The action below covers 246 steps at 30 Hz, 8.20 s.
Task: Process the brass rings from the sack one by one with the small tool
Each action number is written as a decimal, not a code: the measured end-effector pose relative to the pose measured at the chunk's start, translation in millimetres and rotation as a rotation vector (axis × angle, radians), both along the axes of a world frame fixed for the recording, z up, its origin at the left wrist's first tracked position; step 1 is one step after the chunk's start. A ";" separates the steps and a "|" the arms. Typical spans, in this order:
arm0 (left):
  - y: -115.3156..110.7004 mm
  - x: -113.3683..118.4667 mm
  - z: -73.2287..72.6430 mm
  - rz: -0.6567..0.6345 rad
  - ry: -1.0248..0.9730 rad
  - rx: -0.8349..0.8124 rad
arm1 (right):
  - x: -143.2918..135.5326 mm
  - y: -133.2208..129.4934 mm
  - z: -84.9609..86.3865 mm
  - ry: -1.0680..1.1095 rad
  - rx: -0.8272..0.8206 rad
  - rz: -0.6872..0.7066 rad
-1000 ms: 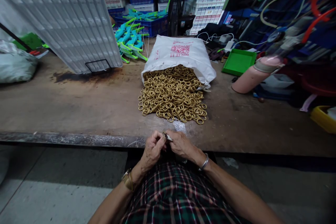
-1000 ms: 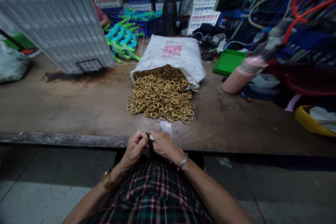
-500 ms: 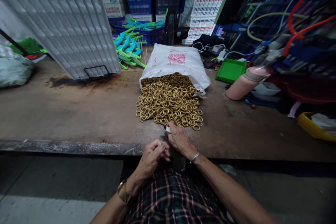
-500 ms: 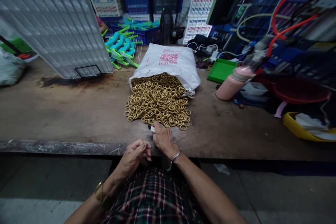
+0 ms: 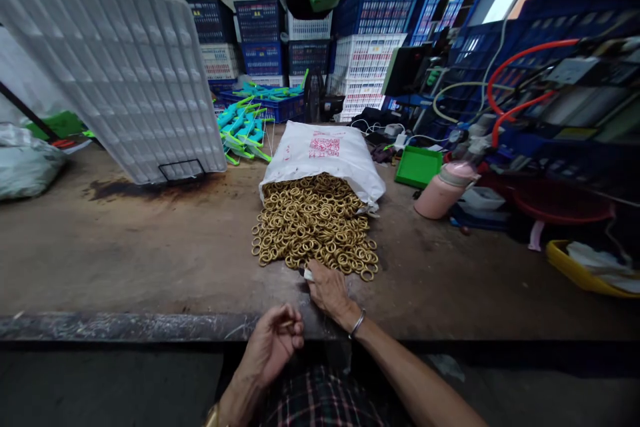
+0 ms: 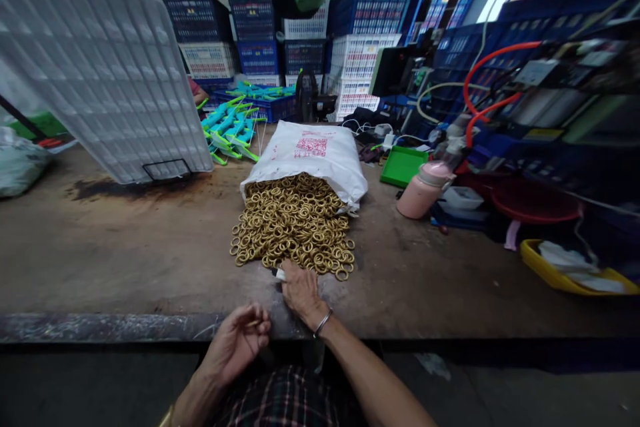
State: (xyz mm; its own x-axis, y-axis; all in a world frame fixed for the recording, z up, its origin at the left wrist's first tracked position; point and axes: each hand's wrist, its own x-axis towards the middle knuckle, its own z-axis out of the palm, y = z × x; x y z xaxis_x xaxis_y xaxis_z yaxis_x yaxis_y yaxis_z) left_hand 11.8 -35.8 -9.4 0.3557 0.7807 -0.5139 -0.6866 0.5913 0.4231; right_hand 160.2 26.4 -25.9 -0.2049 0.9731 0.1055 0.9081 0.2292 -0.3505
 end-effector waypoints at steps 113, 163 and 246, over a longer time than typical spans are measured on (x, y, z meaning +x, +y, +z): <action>15.3 14.6 -0.3 -0.089 0.488 0.264 | 7.3 -29.0 18.6 0.501 -0.105 0.070; -0.2 -0.2 3.3 -0.065 0.715 0.597 | -3.5 -33.0 25.9 0.043 -0.298 0.279; 9.4 3.1 11.6 -0.141 0.671 0.428 | -4.4 -21.7 19.1 0.458 -0.192 0.047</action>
